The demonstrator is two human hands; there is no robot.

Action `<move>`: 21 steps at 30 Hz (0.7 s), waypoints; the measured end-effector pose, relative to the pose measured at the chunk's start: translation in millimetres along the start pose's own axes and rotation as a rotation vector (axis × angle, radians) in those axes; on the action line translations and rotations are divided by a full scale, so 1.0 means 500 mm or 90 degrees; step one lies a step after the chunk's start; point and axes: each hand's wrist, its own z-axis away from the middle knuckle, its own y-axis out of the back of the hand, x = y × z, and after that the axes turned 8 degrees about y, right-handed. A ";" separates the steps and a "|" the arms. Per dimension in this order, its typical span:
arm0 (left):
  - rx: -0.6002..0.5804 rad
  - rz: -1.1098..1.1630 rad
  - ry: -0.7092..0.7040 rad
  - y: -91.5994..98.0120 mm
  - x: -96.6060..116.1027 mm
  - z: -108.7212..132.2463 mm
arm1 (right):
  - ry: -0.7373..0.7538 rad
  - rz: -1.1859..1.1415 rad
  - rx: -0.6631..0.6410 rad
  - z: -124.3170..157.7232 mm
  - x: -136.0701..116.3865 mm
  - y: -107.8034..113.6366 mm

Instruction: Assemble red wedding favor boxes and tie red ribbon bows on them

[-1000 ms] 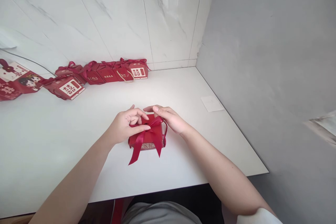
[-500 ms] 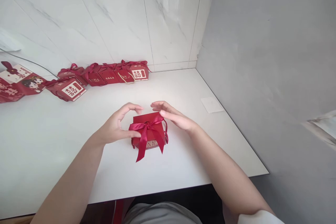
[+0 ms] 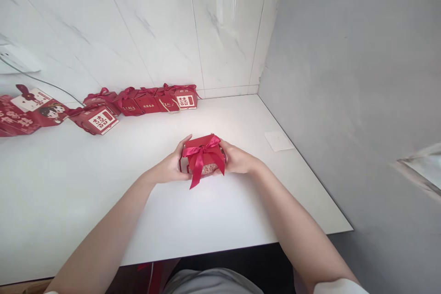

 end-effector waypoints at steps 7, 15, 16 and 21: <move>0.151 0.030 -0.094 -0.024 -0.065 -0.061 | 0.067 0.204 0.183 -0.019 0.053 -0.013; 0.209 0.011 -0.074 -0.010 -0.082 -0.069 | 0.081 0.109 0.158 -0.021 0.059 -0.023; 0.209 0.010 -0.070 -0.009 -0.083 -0.070 | 0.076 0.089 0.154 -0.022 0.062 -0.023; 0.232 0.010 -0.057 -0.006 -0.087 -0.072 | 0.091 0.073 0.161 -0.024 0.070 -0.023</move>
